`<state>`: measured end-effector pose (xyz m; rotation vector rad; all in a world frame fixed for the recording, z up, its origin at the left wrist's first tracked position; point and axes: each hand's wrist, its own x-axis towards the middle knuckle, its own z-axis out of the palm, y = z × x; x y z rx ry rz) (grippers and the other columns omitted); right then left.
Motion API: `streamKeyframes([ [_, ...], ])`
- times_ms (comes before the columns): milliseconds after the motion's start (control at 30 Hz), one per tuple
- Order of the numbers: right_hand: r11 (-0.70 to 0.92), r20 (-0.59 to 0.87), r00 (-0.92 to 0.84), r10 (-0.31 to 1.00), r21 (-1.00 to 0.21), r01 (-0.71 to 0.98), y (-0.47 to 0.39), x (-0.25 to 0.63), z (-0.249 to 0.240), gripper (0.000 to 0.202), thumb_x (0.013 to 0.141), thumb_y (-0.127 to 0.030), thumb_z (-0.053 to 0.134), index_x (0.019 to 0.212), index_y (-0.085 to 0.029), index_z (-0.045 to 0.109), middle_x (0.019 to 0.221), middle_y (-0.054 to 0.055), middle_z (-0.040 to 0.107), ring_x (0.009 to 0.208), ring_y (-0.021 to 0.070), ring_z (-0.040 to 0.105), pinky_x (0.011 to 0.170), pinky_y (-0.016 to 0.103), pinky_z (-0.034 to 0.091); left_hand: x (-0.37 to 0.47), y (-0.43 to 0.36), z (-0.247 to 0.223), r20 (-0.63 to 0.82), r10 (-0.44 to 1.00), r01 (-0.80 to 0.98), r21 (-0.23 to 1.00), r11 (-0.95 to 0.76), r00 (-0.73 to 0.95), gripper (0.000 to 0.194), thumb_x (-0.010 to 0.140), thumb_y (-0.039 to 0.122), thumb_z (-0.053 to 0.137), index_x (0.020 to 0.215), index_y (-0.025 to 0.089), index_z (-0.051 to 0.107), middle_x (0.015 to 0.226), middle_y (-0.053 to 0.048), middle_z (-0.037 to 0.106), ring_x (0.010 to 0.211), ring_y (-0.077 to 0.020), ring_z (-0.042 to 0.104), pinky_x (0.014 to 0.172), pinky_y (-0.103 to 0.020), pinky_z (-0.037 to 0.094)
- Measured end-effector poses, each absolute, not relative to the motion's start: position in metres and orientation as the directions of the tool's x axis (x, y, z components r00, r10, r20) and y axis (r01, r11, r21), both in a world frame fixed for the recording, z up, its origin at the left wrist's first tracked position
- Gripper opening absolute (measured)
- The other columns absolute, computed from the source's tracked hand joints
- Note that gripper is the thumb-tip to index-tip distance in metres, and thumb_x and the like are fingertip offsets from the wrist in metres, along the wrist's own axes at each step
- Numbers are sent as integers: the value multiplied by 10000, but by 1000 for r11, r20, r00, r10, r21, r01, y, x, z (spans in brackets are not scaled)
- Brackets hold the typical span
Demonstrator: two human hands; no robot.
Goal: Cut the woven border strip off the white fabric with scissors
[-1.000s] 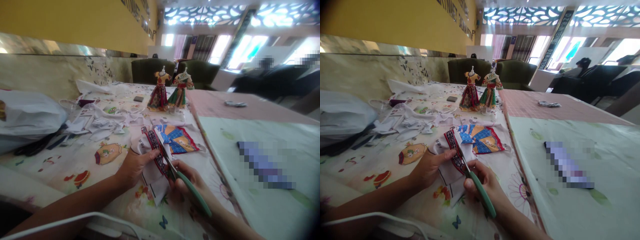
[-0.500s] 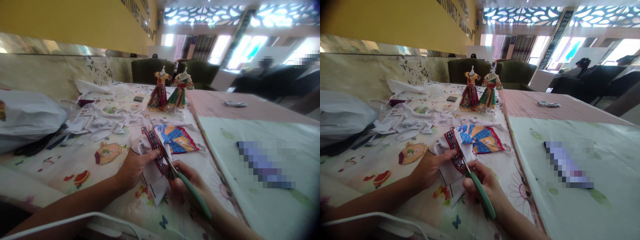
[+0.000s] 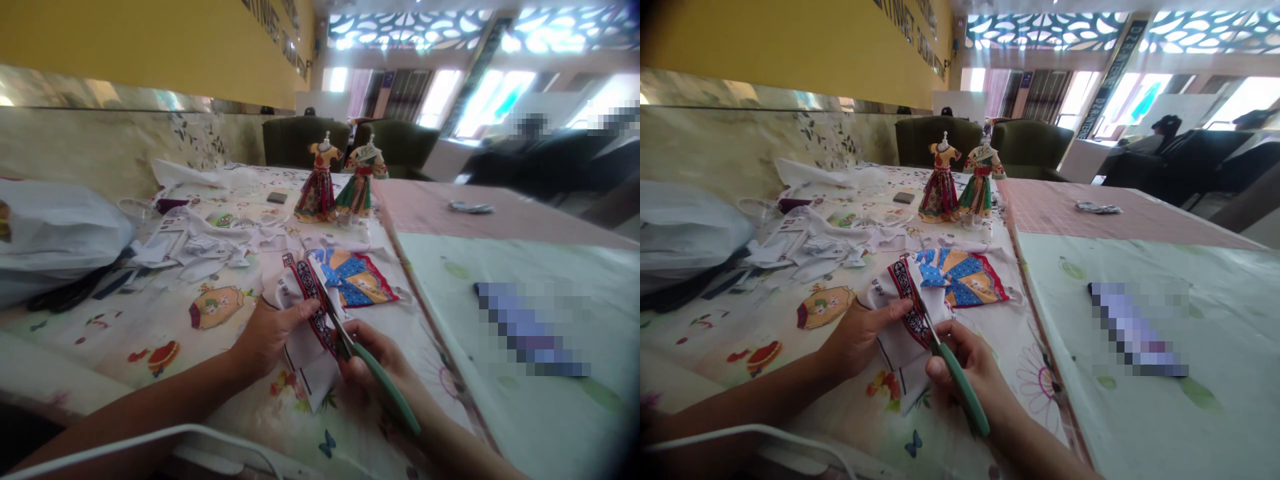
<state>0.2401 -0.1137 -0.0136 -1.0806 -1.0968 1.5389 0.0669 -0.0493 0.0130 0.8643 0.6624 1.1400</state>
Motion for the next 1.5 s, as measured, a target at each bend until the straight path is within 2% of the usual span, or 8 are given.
streamKeyframes([
  [200,-134,-102,-216,971,-981,-139,-109,244,-10,696,624,-755,840,969,-183,644,656,-42,543,529,96,428,466,197,331,68,-49,14,-73,954,-489,846,213,290,336,687,218,901,1003,179,795,934,-37,802,812,-185,715,834,-327,567],
  [333,-155,-111,-233,966,-972,-177,-111,244,-11,645,667,-713,843,982,-193,626,642,-58,521,506,85,424,449,185,322,68,-50,14,-91,947,-502,830,242,306,412,664,217,914,1056,183,793,912,-36,802,800,-186,714,825,-327,571],
  [567,-157,-111,-251,962,-973,-169,-111,245,-14,646,699,-716,820,998,-182,611,598,-77,493,454,67,405,421,170,324,68,-50,12,-59,946,-497,840,219,318,263,692,222,903,928,166,801,914,-30,801,776,-163,707,812,-310,582],
  [733,-178,-126,-264,956,-967,-184,-112,245,-17,638,702,-703,827,1011,-188,613,608,-75,493,456,62,403,423,164,325,66,-49,11,-48,947,-490,847,207,317,278,710,231,894,964,171,799,976,-38,805,848,-181,723,831,-312,584],
  [1100,-198,-136,-253,958,-950,-241,-114,243,-19,594,718,-641,854,1010,-183,613,612,-75,501,454,54,402,415,156,316,67,-49,10,-55,943,-492,842,221,329,309,698,246,902,976,171,790,933,-35,805,799,-176,725,796,-308,594],
  [1300,-192,-124,-248,961,-942,-274,-113,241,-22,579,717,-632,859,987,-183,613,570,-90,500,407,42,387,386,147,314,66,-48,9,-36,944,-469,861,196,328,295,728,246,880,996,167,787,968,-54,802,835,-200,729,833,-340,590],
  [1500,-206,-145,-220,965,-936,-285,-114,240,-21,583,715,-627,865,998,-188,607,561,-92,506,399,41,387,385,142,314,67,-48,9,-14,949,-464,870,168,316,279,747,236,866,1010,180,791,981,-44,802,850,-183,719,861,-327,578],
])
